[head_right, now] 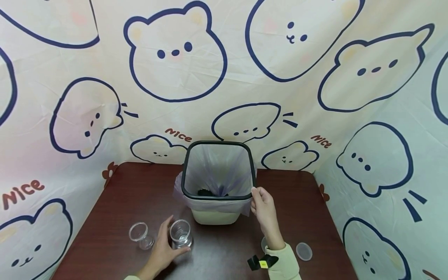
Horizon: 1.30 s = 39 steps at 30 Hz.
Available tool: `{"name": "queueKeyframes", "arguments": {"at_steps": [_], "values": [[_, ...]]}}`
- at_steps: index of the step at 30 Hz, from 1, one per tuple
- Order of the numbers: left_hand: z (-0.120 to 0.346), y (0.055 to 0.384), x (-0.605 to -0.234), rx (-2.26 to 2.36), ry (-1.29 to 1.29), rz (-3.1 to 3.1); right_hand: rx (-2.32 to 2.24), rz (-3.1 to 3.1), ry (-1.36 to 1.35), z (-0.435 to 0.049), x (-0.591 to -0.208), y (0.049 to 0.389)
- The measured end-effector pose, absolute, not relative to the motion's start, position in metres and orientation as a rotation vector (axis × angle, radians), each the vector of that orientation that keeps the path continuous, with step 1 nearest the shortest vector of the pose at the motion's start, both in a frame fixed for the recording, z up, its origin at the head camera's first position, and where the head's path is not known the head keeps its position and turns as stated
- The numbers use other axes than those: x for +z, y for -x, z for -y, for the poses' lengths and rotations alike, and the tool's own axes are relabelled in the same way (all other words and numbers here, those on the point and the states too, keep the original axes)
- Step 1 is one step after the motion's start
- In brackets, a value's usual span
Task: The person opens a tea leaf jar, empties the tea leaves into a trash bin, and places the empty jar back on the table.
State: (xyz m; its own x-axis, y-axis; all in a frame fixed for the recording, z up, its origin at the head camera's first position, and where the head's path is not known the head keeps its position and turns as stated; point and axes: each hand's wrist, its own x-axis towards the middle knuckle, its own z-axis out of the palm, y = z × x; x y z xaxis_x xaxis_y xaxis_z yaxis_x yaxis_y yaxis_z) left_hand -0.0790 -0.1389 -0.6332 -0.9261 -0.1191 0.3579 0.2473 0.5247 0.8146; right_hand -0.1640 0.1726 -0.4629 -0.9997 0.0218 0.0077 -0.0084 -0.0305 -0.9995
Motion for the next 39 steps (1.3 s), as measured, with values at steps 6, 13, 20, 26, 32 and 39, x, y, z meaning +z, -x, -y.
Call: {"name": "queueKeyframes", "arguments": {"at_steps": [6,13,20,26,32,39], "values": [[0.137,0.079,-0.620,-1.249,0.105,2.436,2.234,2.176,0.014,-0.173,-0.462,0.164],[0.134,0.078,-0.605,-1.197,0.149,2.447,2.247,2.170,0.023,-0.173,-0.462,0.163],[0.134,0.077,-0.594,-1.111,0.234,2.413,2.236,2.168,0.034,-0.175,-0.466,0.164],[0.136,0.078,-0.580,-1.076,0.256,2.410,2.212,2.212,0.056,-0.180,-0.467,0.163],[0.142,0.083,-0.561,-1.010,0.249,2.460,2.190,2.256,0.015,-0.184,-0.464,0.162],[0.163,0.099,-0.534,-0.956,0.272,2.510,2.134,2.303,0.010,-0.191,-0.457,0.163]]}}
